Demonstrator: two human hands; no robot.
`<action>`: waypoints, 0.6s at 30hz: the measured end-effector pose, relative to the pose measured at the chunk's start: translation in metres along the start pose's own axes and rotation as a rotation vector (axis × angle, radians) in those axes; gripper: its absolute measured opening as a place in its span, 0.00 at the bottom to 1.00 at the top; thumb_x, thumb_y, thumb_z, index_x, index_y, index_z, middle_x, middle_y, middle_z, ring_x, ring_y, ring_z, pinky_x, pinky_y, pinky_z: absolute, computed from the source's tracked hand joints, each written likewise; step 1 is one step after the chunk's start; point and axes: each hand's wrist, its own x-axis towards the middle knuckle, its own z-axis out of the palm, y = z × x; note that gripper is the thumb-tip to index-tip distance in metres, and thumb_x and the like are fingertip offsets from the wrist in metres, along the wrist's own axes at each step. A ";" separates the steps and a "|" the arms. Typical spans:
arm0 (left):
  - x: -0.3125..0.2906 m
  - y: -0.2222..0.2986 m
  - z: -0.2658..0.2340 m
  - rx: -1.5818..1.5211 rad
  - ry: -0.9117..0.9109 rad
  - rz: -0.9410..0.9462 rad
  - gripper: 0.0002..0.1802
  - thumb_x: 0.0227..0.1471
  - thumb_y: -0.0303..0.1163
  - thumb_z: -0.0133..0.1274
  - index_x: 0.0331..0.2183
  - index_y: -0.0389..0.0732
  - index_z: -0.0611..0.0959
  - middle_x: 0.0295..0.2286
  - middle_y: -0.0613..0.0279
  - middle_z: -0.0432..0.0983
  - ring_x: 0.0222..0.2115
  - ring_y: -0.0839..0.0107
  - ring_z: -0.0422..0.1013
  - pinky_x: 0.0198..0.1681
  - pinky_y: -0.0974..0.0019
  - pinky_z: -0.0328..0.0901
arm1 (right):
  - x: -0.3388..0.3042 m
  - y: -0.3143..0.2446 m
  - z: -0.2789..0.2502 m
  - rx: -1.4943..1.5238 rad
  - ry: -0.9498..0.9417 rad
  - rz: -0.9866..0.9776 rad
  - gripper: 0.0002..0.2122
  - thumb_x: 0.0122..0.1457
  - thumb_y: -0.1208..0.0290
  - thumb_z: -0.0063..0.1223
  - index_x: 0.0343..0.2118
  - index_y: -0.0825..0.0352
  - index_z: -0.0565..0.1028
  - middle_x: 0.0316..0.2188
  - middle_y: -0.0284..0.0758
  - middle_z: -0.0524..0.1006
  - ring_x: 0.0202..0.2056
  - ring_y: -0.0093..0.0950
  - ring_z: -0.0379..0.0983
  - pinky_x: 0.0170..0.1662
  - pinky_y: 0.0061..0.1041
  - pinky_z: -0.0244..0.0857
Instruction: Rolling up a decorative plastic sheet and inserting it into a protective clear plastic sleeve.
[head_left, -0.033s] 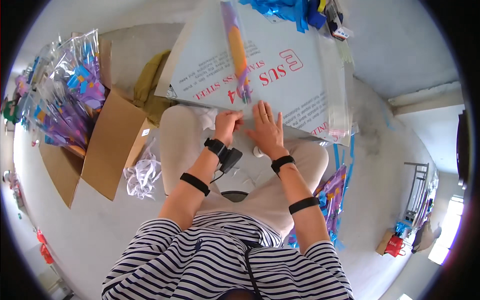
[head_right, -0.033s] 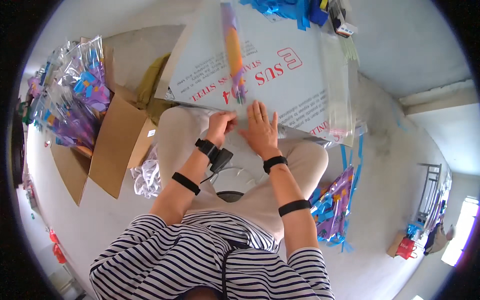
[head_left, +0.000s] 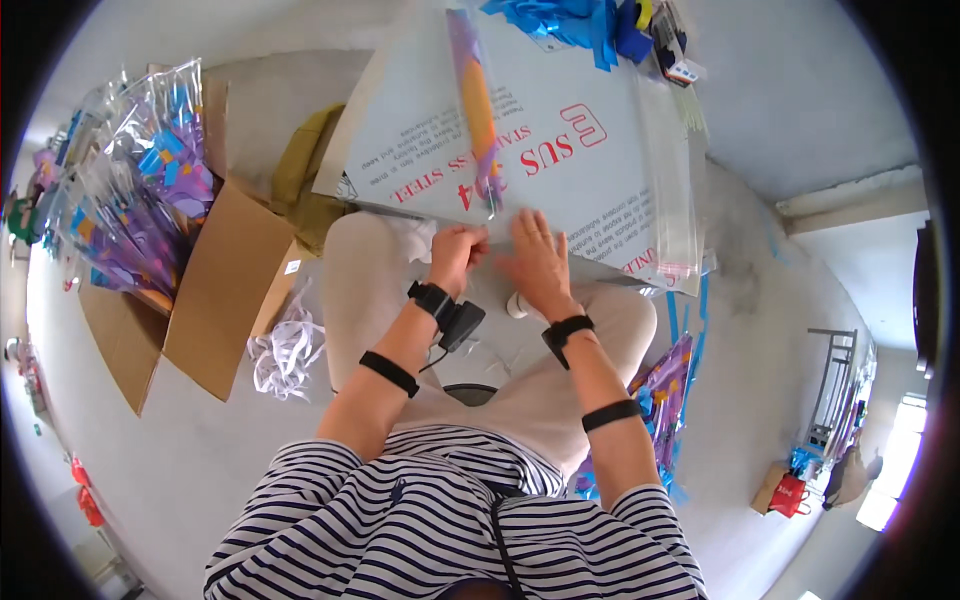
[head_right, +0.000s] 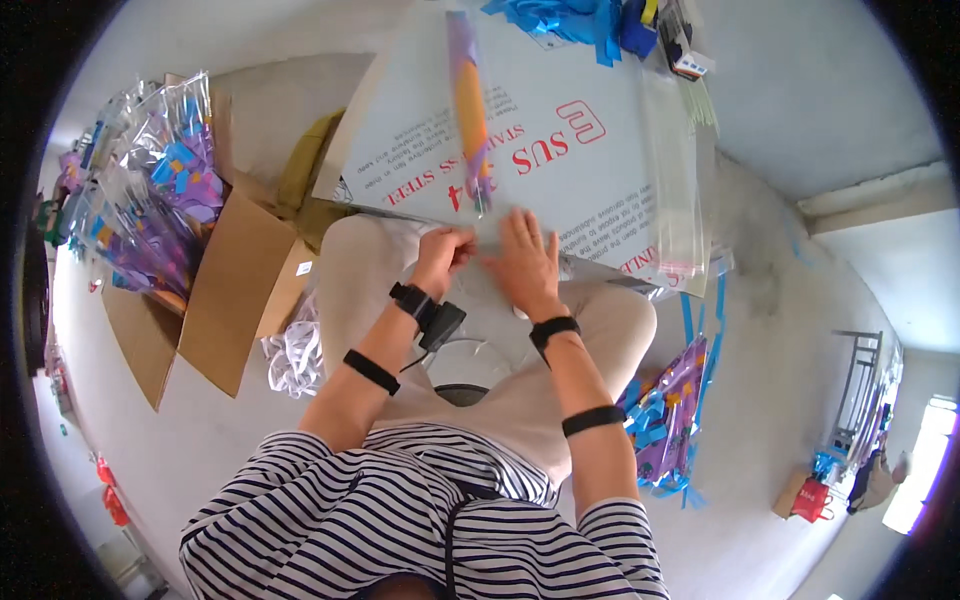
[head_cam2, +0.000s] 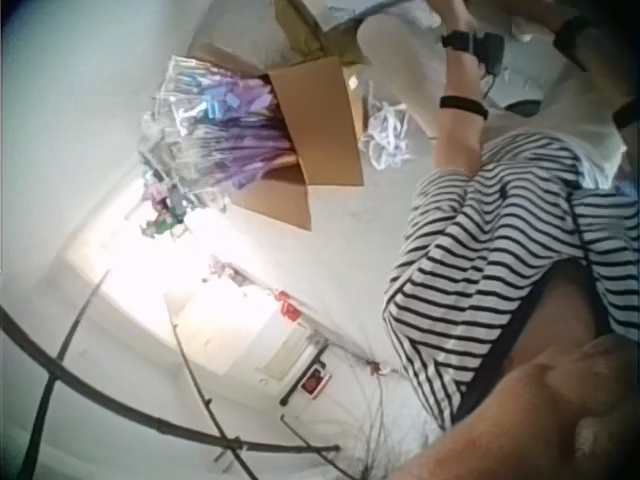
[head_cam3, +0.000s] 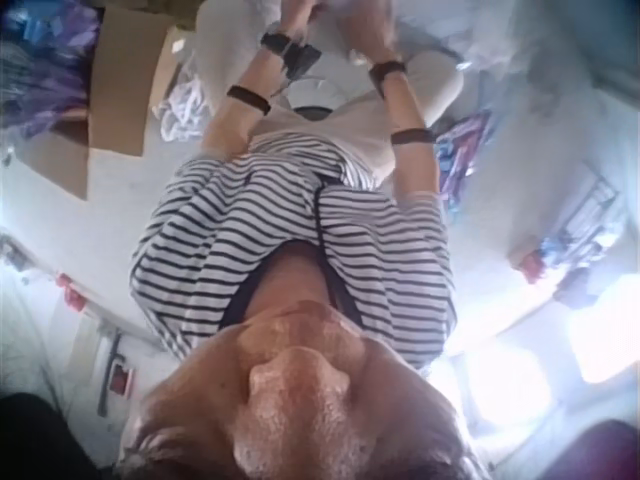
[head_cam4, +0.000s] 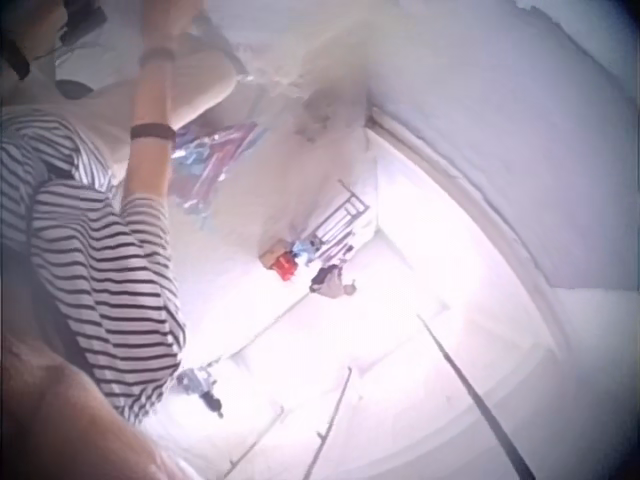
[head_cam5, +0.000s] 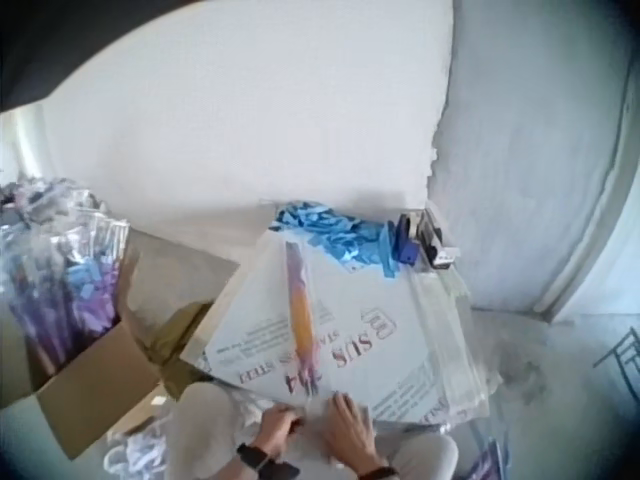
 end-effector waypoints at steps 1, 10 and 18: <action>-0.004 0.003 0.000 -0.051 -0.020 -0.066 0.09 0.52 0.32 0.63 0.27 0.39 0.81 0.23 0.63 0.78 0.21 0.78 0.70 0.22 0.75 0.60 | -0.002 0.010 0.002 0.288 0.112 0.197 0.34 0.56 0.54 0.64 0.61 0.69 0.67 0.64 0.44 0.64 0.65 0.39 0.59 0.66 0.45 0.53; -0.135 0.010 -0.021 -0.038 -0.334 -0.208 0.13 0.56 0.41 0.62 0.29 0.41 0.83 0.23 0.66 0.77 0.17 0.83 0.63 0.18 0.77 0.52 | -0.017 -0.007 -0.060 1.994 -0.508 0.595 0.14 0.62 0.63 0.60 0.43 0.69 0.75 0.39 0.38 0.79 0.40 0.28 0.78 0.37 0.24 0.71; -0.121 0.072 -0.080 0.075 -0.340 0.147 0.31 0.59 0.63 0.52 0.42 0.41 0.79 0.33 0.67 0.78 0.25 0.82 0.67 0.26 0.78 0.59 | -0.095 -0.029 -0.131 1.486 -0.532 0.367 0.16 0.48 0.80 0.56 0.43 0.75 0.77 0.28 0.35 0.79 0.25 0.26 0.76 0.33 0.25 0.72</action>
